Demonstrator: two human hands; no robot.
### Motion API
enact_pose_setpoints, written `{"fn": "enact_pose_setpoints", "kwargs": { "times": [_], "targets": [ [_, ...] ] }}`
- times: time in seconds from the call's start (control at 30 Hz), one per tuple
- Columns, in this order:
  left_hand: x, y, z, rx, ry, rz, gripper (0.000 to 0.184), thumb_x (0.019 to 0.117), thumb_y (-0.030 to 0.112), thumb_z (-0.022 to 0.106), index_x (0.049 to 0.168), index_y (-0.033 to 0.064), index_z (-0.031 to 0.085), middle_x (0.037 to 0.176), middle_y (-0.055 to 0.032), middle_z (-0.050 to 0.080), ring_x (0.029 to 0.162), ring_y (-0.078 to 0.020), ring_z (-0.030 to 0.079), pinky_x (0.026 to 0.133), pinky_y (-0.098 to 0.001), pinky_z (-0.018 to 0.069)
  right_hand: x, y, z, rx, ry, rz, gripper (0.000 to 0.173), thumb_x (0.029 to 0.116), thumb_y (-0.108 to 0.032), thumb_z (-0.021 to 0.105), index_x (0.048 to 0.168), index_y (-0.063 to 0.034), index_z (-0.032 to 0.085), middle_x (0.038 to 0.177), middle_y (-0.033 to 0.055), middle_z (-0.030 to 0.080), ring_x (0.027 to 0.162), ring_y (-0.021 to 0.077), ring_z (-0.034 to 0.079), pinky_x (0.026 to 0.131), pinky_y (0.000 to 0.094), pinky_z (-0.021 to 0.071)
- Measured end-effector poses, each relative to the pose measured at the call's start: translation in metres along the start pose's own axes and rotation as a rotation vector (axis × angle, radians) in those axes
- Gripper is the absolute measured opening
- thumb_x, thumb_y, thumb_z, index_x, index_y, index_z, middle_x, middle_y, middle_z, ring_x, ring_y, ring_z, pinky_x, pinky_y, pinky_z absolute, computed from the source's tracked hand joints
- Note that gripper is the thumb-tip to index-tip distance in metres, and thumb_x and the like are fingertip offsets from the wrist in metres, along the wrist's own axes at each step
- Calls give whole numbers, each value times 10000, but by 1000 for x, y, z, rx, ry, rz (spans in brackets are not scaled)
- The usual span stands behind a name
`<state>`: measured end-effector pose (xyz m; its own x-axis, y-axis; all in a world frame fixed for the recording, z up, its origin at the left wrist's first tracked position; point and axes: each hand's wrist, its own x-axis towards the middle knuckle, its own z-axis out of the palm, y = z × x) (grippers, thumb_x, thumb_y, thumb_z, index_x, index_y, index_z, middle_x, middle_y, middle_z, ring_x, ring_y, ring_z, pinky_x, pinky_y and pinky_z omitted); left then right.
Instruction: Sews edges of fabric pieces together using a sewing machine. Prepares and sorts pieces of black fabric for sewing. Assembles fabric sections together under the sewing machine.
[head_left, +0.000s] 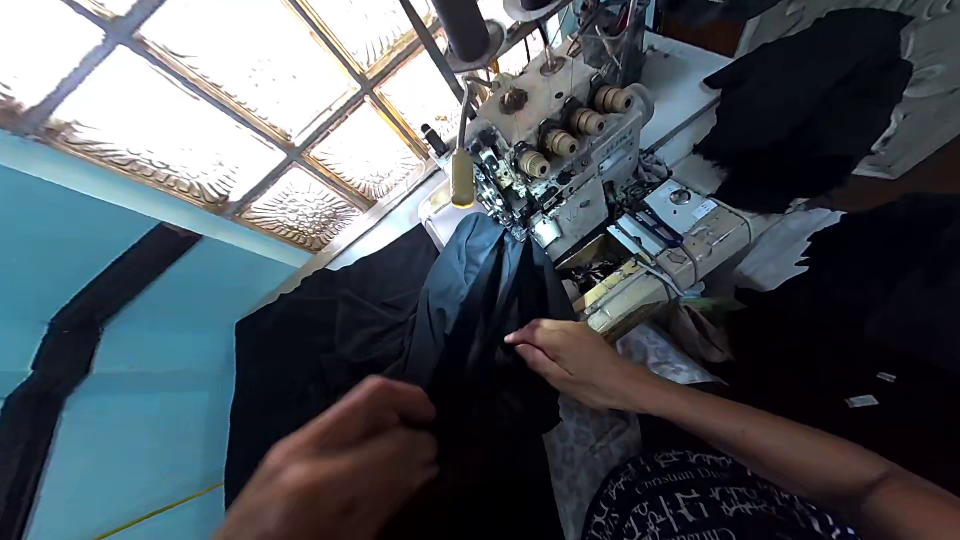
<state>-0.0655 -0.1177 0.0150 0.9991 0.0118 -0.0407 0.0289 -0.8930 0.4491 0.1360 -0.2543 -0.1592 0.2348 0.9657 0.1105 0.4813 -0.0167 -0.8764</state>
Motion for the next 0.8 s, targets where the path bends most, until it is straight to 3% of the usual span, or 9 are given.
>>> {"fn": "enact_pose_setpoints", "kwargs": {
  "times": [0.07,0.13,0.23,0.37,0.43,0.57,0.63,0.7,0.8],
  "targets": [
    [1,-23,-11,-100,45,-9,220,1049,312,565,990,146,697,1192,27,646,1088,21,586,933,-170,494,13,-19,-1,-2,-278,119,532,1085,-453,449,1080,20,690,1016,196,687,975,347,664,838,563,491],
    [12,-37,-16,-211,43,52,192,1047,355,569,992,227,702,1061,123,676,965,47,644,833,-143,557,15,-38,2,-78,-458,71,497,1066,-427,521,1037,46,673,962,220,673,958,391,661,813,600,486],
    [38,-42,-13,-409,-36,204,197,1067,290,547,992,180,693,973,105,709,920,4,684,806,-167,584,1,-49,5,62,-466,-317,273,1022,-200,611,926,28,726,869,173,685,868,328,677,747,520,509],
    [60,-33,1,-443,-83,288,208,1081,221,507,1029,109,675,984,97,682,959,60,626,844,-117,521,-22,-73,-30,421,-378,-713,183,973,-80,622,898,57,720,806,152,647,773,215,629,697,333,495],
    [64,-24,5,-378,-123,276,232,1089,227,480,1044,92,665,947,76,654,918,74,595,808,-92,489,-27,-77,-49,419,-277,-695,258,1021,-103,553,828,42,641,696,89,568,653,121,555,597,247,429],
    [57,-16,-3,-182,-94,209,300,1100,290,419,969,122,631,846,72,595,841,77,554,764,-100,438,-20,-73,-61,232,106,-436,273,1055,-181,541,927,-3,702,693,3,597,587,9,520,536,160,425],
    [48,-10,-16,79,-53,122,368,1096,386,415,896,152,617,787,67,594,810,27,562,804,-194,427,-9,-61,-56,106,318,-400,177,1006,-178,614,905,-58,696,726,-18,609,618,33,552,543,204,438],
    [40,-7,-27,343,-35,32,405,1063,436,477,916,127,694,779,1,651,784,-101,611,860,-375,438,-3,-39,-45,3,530,-385,114,975,-153,644,962,-50,691,826,18,630,660,83,597,547,241,495],
    [32,-23,-43,587,-38,-46,405,1039,356,461,937,78,737,819,-67,686,795,-235,662,809,-535,471,-16,8,-9,-243,638,-210,205,971,-234,640,958,-33,677,862,100,644,760,240,656,650,395,543]
  ]
}}
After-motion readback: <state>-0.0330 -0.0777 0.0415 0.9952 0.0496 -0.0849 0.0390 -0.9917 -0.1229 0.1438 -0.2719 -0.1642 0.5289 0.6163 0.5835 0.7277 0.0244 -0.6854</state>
